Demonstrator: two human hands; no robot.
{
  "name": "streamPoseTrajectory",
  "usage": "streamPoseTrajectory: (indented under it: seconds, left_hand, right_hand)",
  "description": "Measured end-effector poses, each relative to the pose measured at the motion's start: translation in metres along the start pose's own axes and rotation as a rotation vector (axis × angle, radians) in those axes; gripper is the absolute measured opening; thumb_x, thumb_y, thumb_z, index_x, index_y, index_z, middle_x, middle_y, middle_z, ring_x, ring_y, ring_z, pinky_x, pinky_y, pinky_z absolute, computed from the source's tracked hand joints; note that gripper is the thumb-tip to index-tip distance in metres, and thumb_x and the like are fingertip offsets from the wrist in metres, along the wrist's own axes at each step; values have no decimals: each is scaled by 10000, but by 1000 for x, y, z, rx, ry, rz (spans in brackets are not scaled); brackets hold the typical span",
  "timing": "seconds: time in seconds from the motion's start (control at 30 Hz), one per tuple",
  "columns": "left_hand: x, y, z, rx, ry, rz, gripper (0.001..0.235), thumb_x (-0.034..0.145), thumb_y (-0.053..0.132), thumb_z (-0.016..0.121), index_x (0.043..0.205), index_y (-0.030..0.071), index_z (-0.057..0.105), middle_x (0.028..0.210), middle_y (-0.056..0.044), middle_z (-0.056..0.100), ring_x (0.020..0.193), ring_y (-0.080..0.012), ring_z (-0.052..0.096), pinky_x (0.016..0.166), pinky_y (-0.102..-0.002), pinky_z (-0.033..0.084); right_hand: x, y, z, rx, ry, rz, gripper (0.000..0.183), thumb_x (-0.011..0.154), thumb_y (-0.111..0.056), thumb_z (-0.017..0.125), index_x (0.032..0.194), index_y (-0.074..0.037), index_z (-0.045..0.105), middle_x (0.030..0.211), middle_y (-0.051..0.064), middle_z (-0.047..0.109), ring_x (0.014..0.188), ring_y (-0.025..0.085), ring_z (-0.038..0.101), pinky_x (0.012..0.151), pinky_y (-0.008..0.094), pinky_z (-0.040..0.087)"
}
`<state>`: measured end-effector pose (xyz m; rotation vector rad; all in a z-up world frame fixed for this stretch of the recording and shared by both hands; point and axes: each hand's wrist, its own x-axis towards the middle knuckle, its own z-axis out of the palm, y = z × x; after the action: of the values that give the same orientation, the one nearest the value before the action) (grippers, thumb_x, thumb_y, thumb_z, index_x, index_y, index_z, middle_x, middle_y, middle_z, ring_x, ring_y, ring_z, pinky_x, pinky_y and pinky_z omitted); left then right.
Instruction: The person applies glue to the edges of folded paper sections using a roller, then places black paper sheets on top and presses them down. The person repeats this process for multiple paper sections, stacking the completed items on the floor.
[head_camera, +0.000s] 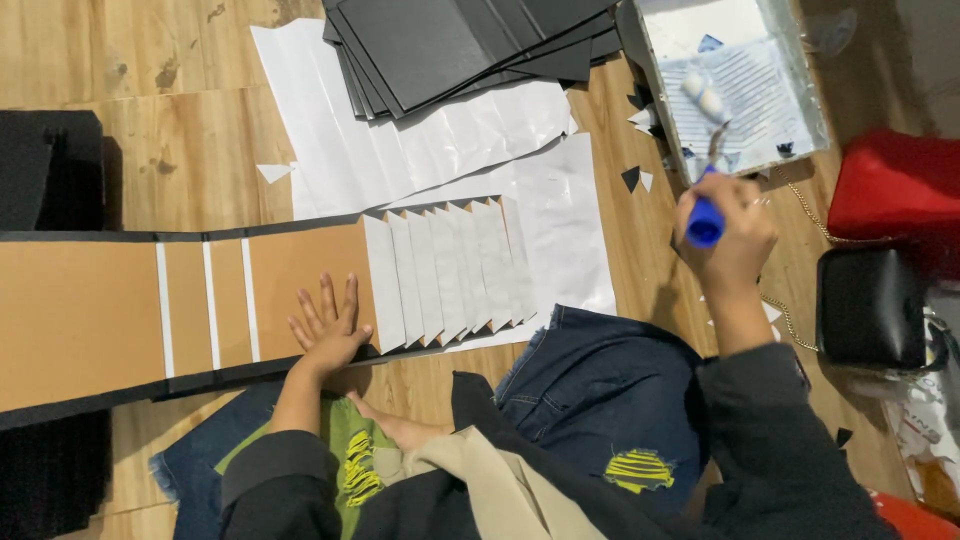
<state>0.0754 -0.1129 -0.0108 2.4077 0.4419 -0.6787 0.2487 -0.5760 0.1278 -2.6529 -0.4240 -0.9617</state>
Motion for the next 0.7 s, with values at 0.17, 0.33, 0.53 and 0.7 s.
streamPoseTrajectory:
  seconds: [0.17,0.33,0.53,0.7]
  left_hand:
    - [5,-5,5,7,14,3,807,874,408,488,1467,447,-59,1502,-4,-328,1279,-364,-401,940,-609,-280]
    - [6,0,-3,-21,1,-25,797,882,402,484,1465,449,-57,1501,3,-329,1285,-361,-394,949,-609,-276]
    - [-2,8,-15,90,-113,-30,799,892,390,415,1448,400,-159,1462,11,-407,1292,-363,-422,989,-616,-225]
    - [-14,20,-28,-6,-147,-50,832,850,291,425,1453,400,-137,1478,12,-382,1292,-319,-432,992,-575,-251]
  right_hand:
    - [-17,-13,-9,-156,-55,-43,68,850,-355,675,893,-315,640,884,-57,579,756,211,663,728,307,533]
    - [15,-4,-10,-106,-251,-45,147,862,-295,674,990,-234,633,994,70,575,842,361,642,745,432,518]
    - [60,-22,-71,234,-173,-125,147,972,85,731,1109,41,702,1115,201,667,1026,331,610,929,399,449]
    - [-3,8,-86,410,102,159,292,1216,-101,471,1268,170,567,1125,379,629,836,447,662,640,378,503]
